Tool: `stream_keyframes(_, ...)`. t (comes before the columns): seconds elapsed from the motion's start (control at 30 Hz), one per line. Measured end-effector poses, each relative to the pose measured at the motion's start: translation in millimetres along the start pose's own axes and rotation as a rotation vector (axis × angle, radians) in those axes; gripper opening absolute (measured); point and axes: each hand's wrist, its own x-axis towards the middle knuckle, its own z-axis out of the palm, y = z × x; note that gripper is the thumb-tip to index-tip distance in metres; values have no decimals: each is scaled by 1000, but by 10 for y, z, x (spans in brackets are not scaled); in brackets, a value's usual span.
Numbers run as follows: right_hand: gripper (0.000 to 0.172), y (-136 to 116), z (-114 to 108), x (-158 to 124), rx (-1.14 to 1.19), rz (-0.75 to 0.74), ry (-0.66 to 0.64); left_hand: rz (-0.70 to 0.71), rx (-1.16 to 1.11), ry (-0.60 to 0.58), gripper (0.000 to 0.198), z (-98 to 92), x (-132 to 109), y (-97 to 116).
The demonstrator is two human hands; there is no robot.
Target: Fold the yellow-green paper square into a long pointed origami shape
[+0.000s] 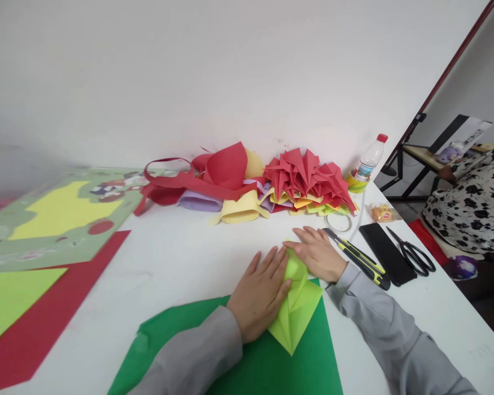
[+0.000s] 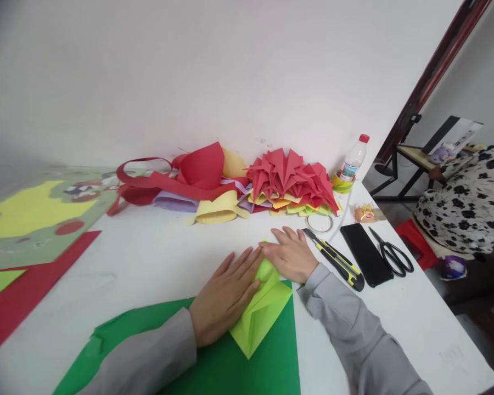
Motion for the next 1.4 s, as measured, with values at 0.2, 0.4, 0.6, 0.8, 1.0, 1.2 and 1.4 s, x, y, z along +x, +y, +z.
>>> stream_keyframes(0.2,49,18,19,55,-47,31,28,-8,6,-36,54,-25,5,5)
stream_keyframes(0.4,48,37,29,54,-39,18,48,-8,1,-37,54,-29,2,3)
stream_keyframes(0.6,47,34,20,63,-48,39,41,-25,-10,-71,54,-49,9,13)
stream_keyframes(0.8,46,40,35,84,-42,25,49,-17,19,-47,54,-38,-5,5)
stream_keyframes(1.0,58,73,90,-77,196,82,397,-3,26,19,53,16,-19,-15)
stream_keyframes(1.2,56,-34,273,-535,267,-73,390,31,100,235,48,71,-35,48)
stream_keyframes(1.4,47,-91,331,-672,293,-93,382,109,108,367,27,9,-89,153)
